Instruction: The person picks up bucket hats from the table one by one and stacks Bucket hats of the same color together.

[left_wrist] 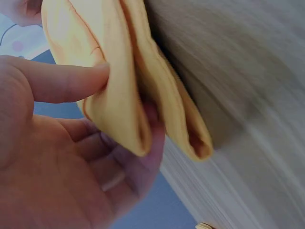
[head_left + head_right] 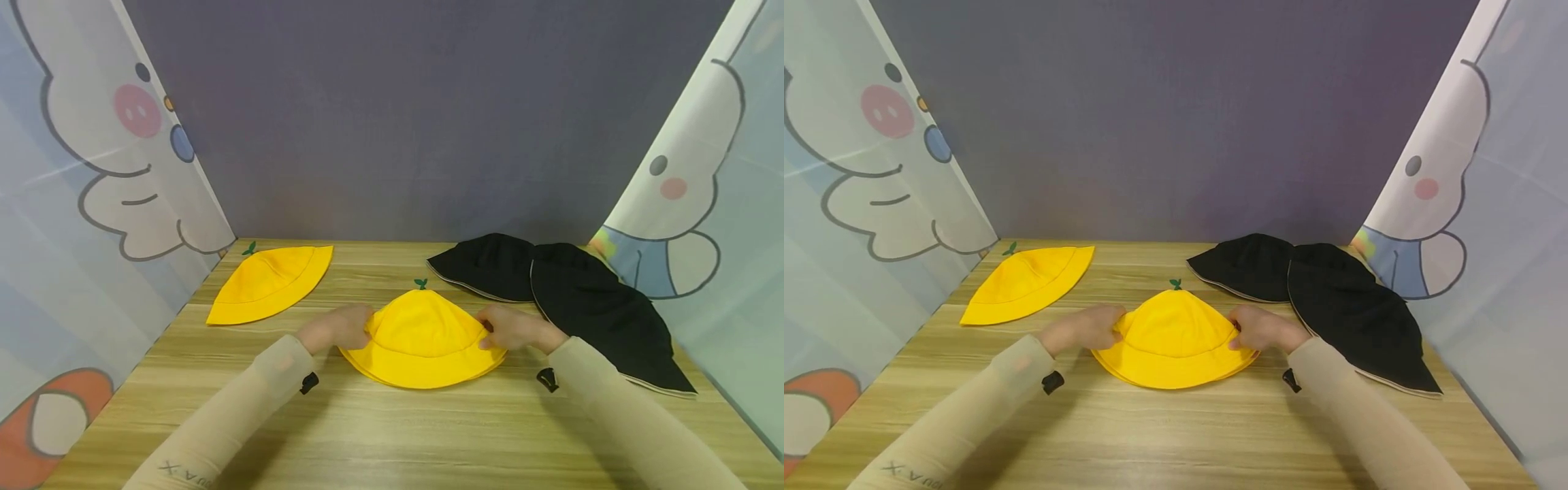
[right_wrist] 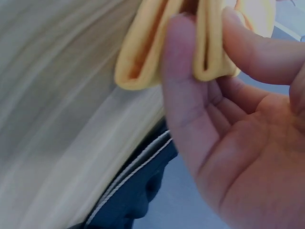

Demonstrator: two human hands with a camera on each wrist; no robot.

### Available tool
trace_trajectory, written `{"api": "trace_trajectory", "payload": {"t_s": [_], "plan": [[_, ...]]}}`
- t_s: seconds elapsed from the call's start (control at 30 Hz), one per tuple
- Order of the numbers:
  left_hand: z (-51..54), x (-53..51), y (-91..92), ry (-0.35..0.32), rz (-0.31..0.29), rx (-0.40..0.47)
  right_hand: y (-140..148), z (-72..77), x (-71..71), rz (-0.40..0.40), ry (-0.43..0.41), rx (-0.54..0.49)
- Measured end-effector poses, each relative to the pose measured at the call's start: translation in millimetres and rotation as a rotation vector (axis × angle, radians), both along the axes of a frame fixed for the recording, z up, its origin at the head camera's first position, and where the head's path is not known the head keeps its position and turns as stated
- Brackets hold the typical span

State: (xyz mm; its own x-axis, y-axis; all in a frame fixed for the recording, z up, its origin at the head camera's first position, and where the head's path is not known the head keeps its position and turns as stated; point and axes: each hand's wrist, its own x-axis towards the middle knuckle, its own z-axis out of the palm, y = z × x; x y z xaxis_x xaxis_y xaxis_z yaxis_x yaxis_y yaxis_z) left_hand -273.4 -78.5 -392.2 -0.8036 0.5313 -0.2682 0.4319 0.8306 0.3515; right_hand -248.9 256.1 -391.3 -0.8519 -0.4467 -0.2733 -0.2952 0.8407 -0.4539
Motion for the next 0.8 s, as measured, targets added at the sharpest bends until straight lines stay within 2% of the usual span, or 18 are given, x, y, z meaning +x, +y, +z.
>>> {"api": "trace_trajectory", "payload": {"t_s": [0.23, 0.37, 0.53, 0.67, 0.8], "plan": [[1.7, 2.0, 5.1, 0.053, 0.020, -0.091, -9, 4.1, 0.7, -0.023, 0.026, 0.110], [1.8, 0.6, 4.4, 0.039, 0.026, -0.084, -12, 6.7, 0.6, -0.047, 0.020, 0.141], [1.5, 1.7, 2.0, 0.013, 0.043, -0.042, -13, 5.2, -0.2, -0.039, 0.034, 0.135], [-0.6, 6.6, 3.7, 0.029, 0.040, -0.010, -16, 4.0, 3.0, -0.029, 0.088, 0.135], [-2.7, 11.9, 7.2, 0.076, 0.029, -0.034, -24, 5.6, 10.8, -0.027, 0.189, 0.168]]}}
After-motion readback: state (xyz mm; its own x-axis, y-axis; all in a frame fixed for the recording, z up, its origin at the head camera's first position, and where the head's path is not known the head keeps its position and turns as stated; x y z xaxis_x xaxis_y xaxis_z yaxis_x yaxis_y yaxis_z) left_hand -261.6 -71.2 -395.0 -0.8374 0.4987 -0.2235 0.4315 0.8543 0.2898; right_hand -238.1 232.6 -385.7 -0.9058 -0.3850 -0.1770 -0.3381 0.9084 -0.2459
